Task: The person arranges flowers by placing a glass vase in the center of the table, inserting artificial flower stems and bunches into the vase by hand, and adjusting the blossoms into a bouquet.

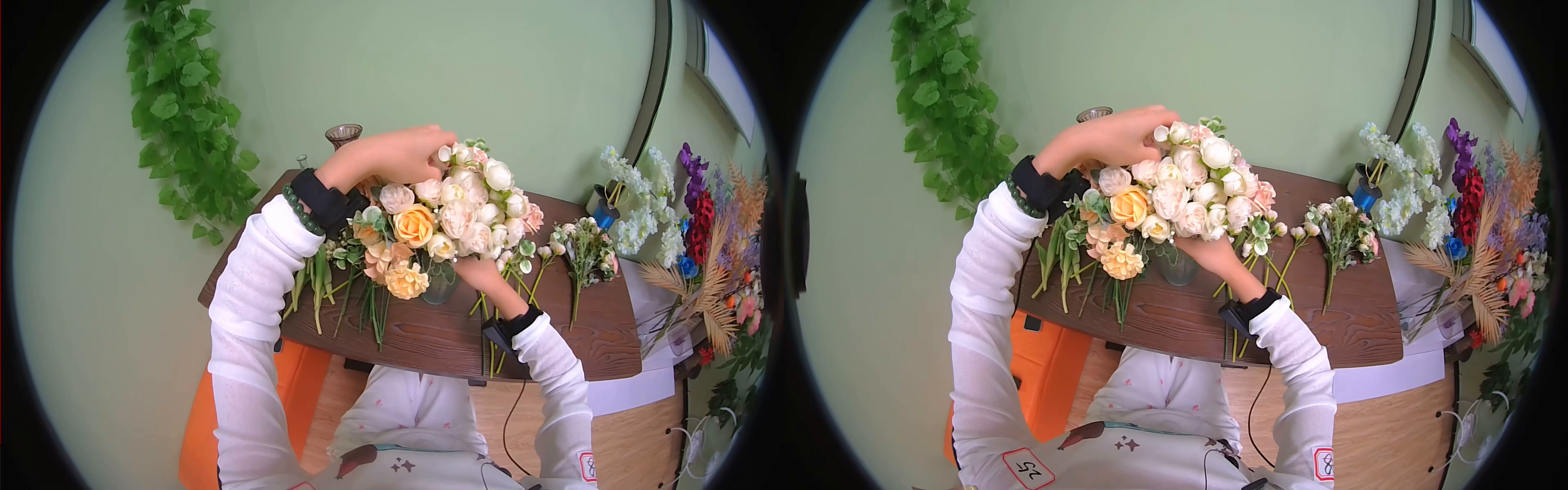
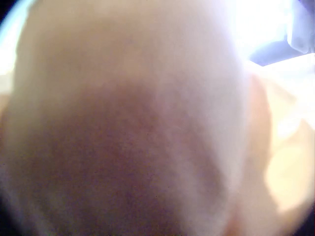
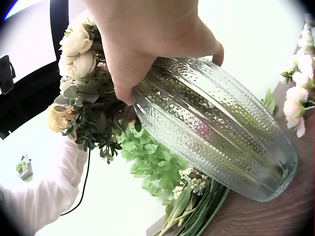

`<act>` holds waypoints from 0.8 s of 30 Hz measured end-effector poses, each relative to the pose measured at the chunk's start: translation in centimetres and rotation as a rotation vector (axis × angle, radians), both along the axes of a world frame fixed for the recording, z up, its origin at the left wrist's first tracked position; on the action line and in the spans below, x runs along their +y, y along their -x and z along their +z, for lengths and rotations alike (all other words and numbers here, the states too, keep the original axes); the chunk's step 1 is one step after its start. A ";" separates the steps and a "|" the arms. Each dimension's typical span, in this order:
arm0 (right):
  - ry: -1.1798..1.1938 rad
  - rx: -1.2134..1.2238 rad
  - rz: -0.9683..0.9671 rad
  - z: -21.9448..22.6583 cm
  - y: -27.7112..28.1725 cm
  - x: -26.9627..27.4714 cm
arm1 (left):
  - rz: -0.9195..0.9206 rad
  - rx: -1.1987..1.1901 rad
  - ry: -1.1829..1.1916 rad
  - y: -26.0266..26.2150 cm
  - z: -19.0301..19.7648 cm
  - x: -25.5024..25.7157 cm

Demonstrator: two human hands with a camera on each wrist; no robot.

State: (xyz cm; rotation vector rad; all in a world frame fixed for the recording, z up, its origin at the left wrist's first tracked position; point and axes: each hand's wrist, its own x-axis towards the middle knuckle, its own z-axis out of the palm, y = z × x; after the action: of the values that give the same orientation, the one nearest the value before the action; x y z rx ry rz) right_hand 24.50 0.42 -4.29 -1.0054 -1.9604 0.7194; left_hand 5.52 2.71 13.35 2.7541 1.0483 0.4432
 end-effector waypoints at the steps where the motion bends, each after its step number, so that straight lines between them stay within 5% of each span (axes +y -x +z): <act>1: 0.051 -0.059 -0.014 0.3 0.0 -0.1 | 0.003 -0.006 -0.018 0.0 0.1 -0.1; 9: -0.134 0.072 0.020 -1.3 0.1 0.7 | 0.005 -0.070 0.031 -0.4 0.8 -1.4; 14: -0.075 0.000 -0.008 -0.6 0.1 0.4 | -0.194 -0.134 -0.055 -0.4 0.6 -1.2; 24: -0.102 0.034 -0.004 -1.6 0.1 1.0 | -0.054 0.053 -0.106 -0.9 0.3 -1.2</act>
State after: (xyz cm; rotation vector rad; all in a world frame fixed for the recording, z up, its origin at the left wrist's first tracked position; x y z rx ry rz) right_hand 24.42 1.41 -5.88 -0.9295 -1.9445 0.6242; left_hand 6.38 1.53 13.67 2.8946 0.9867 0.4329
